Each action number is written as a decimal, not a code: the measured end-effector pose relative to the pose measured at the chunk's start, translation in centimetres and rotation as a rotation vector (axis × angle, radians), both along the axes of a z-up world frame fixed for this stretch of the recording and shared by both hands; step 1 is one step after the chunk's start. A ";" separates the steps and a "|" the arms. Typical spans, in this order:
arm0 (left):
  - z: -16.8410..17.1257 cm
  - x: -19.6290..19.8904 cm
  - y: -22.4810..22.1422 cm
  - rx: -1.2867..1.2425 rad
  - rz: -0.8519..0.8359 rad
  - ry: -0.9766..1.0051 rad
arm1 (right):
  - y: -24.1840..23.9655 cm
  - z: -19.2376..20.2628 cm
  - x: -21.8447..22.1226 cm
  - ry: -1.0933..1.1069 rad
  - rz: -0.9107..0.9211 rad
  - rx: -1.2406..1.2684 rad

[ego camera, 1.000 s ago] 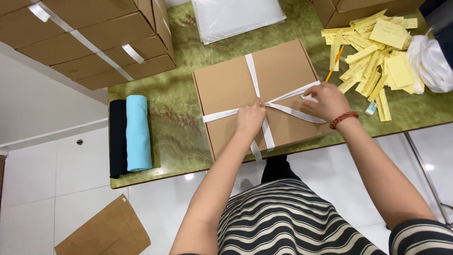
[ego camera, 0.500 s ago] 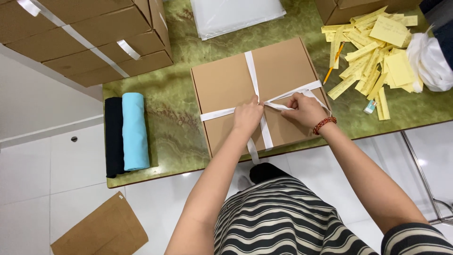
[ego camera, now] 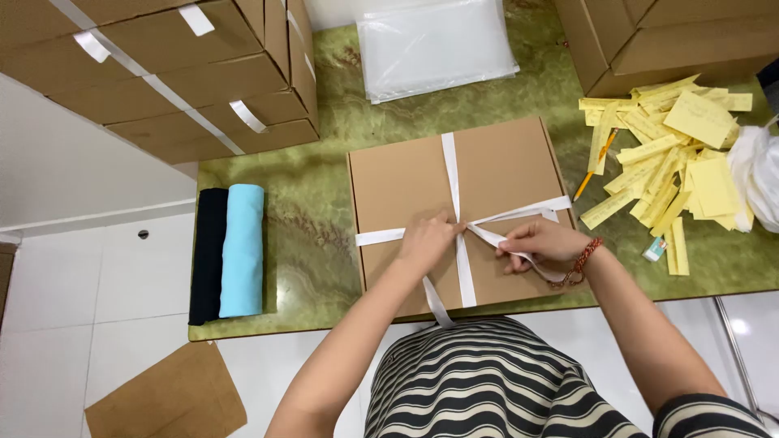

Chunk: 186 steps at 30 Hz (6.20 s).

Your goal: The person wraps a cardboard box with a white ribbon, tying it into a bow on top. They then write on a yellow sticky note with a pencil and place the note on the box before stacking it with other boxes.

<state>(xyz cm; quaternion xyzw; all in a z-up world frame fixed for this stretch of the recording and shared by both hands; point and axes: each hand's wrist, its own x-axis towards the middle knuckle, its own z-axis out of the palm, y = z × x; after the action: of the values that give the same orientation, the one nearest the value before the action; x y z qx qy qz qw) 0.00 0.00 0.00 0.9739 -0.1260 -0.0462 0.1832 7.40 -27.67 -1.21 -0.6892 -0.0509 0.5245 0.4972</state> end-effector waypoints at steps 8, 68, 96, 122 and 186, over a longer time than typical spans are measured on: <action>0.0 2.1 5.7 -0.548 0.197 0.395 | -1.2 -1.3 -1.4 -0.003 -0.282 0.266; -4.9 0.7 -0.6 -1.400 0.405 0.537 | 8.6 -0.3 -3.0 -0.380 -0.207 0.452; -5.2 1.2 -0.4 -1.599 0.449 0.476 | 7.0 -2.4 -3.1 -0.230 -0.355 0.547; -2.1 -1.3 -1.3 -0.321 0.026 -0.312 | 7.6 2.1 -3.3 -0.024 -0.646 0.301; -2.9 -0.9 0.8 -0.749 0.492 -0.044 | 1.8 2.7 -5.2 -0.847 -0.178 -0.380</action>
<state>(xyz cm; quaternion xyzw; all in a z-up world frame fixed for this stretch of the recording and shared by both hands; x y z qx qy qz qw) -0.89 0.84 -2.90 0.8420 0.0976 0.0681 0.5261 2.21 -25.85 1.46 -0.9229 -0.0931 0.1526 0.3410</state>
